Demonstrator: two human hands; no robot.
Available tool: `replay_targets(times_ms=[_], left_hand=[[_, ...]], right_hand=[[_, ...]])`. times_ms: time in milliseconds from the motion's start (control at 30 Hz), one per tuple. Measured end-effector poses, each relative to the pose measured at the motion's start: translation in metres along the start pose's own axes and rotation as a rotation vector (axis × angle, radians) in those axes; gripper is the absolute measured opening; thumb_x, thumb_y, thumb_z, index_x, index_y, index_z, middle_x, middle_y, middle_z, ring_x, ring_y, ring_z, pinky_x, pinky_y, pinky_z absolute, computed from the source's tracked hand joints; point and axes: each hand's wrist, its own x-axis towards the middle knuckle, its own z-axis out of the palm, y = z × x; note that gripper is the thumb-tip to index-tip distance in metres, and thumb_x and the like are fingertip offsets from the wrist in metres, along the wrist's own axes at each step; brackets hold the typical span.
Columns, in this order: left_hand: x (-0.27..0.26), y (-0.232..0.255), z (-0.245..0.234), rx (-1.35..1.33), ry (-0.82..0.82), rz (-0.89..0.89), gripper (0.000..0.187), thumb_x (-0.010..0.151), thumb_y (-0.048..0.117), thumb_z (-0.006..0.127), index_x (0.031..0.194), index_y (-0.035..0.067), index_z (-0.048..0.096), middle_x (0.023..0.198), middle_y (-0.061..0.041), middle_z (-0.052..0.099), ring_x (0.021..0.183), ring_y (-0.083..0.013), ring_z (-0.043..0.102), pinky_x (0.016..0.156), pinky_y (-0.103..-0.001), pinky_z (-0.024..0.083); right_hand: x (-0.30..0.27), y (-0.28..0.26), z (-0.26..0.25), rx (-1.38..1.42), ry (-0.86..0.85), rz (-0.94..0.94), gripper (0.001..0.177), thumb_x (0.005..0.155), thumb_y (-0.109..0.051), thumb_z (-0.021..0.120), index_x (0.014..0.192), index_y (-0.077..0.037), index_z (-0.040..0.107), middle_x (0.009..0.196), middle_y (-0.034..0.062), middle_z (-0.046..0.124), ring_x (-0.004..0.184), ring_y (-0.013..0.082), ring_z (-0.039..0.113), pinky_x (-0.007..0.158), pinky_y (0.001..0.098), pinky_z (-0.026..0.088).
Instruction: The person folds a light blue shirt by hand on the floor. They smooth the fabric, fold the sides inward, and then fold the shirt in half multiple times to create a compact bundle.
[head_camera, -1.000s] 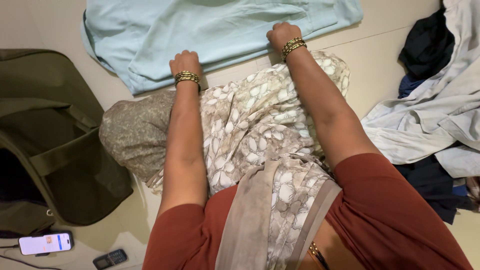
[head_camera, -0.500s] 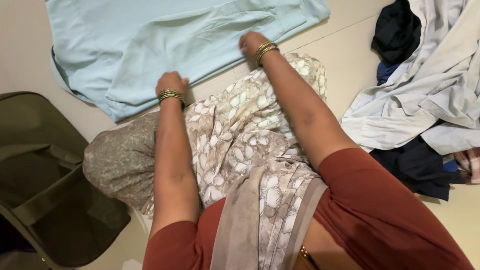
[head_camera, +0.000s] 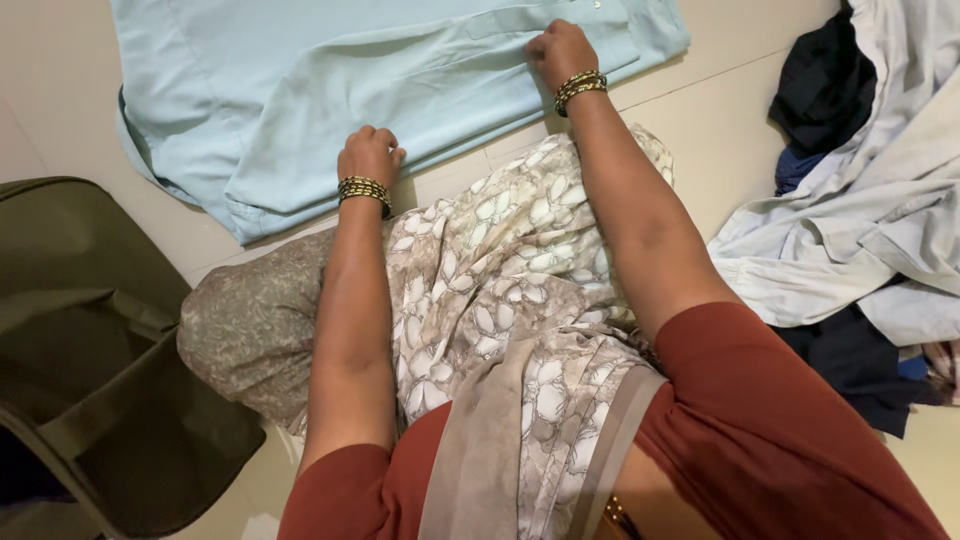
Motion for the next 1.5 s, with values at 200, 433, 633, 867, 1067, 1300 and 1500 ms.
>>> replay_targets(times_ms=[200, 433, 633, 867, 1067, 1300, 1500], left_hand=[[0.004, 0.001, -0.009, -0.009, -0.08, -0.115, 0.016, 0.084, 0.03, 0.079, 0.088, 0.015, 0.076, 0.101, -0.01, 0.068, 0.102, -0.0307, 0.064, 0.084, -0.045, 0.053], [0.024, -0.009, -0.013, 0.061, -0.286, -0.382, 0.028, 0.093, 0.037, 0.071, 0.103, 0.011, 0.073, 0.109, -0.015, 0.069, 0.102, -0.0346, 0.066, 0.085, -0.048, 0.054], [0.061, 0.025, 0.031, -0.144, 0.192, 0.027, 0.032, 0.101, 0.032, 0.064, 0.128, 0.014, 0.065, 0.145, -0.013, 0.057, 0.138, -0.0327, 0.053, 0.117, -0.048, 0.044], [0.1, 0.039, 0.007, 0.025, -0.214, -0.109, 0.074, 0.101, 0.061, 0.046, 0.162, 0.024, 0.027, 0.172, -0.001, 0.01, 0.158, -0.0267, 0.003, 0.126, -0.058, 0.004], [0.084, -0.022, -0.012, 0.125, -0.133, -0.193, 0.079, 0.101, 0.062, 0.05, 0.166, 0.023, 0.027, 0.174, -0.002, 0.008, 0.159, -0.0309, 0.001, 0.127, -0.058, 0.003], [0.068, -0.055, 0.003, 0.173, 0.02, -0.323, 0.075, 0.103, 0.05, 0.059, 0.164, 0.017, 0.031, 0.172, -0.011, 0.011, 0.157, -0.0364, 0.005, 0.124, -0.062, 0.007], [0.07, 0.022, 0.036, 0.166, -0.023, 0.111, 0.071, 0.104, 0.044, 0.061, 0.164, 0.018, 0.033, 0.175, -0.014, 0.011, 0.159, -0.0354, 0.006, 0.126, -0.057, 0.012]], right_hand=[[0.007, -0.026, -0.01, -0.069, 0.072, -0.017, 0.03, 0.07, -0.016, 0.086, 0.098, -0.016, 0.075, 0.104, 0.0082, 0.064, 0.1, 0.0326, 0.059, 0.08, 0.0442, 0.053], [0.019, -0.01, 0.012, -0.169, 0.1, 0.158, 0.014, 0.082, -0.01, 0.071, 0.09, -0.02, 0.075, 0.107, 0.0055, 0.066, 0.103, 0.0328, 0.059, 0.085, 0.0482, 0.05], [0.02, -0.083, 0.068, 0.004, 0.196, -0.224, 0.022, 0.097, -0.015, 0.064, 0.117, -0.013, 0.071, 0.137, 0.0134, 0.063, 0.128, 0.0348, 0.055, 0.104, 0.0537, 0.042], [0.016, -0.167, 0.052, -0.126, -0.448, -0.165, 0.066, 0.102, -0.054, 0.045, 0.16, -0.025, 0.036, 0.171, 0.0034, 0.018, 0.157, 0.029, 0.007, 0.124, 0.0597, 0.003], [0.027, -0.141, 0.002, -0.222, -0.442, 0.154, 0.066, 0.105, -0.062, 0.034, 0.165, -0.034, 0.026, 0.174, -0.0027, 0.005, 0.159, 0.028, -0.004, 0.125, 0.063, -0.006], [0.024, -0.092, -0.007, -0.297, -0.243, 0.517, 0.064, 0.11, -0.054, 0.036, 0.166, -0.029, 0.022, 0.173, 0.0046, 0.005, 0.158, 0.0303, -0.003, 0.123, 0.0698, -0.002], [-0.006, -0.094, 0.064, -0.4, -0.109, -0.028, 0.058, 0.112, -0.032, 0.054, 0.164, -0.028, 0.028, 0.176, 0.0075, 0.007, 0.163, 0.0315, 0.005, 0.128, 0.0576, 0.016]])
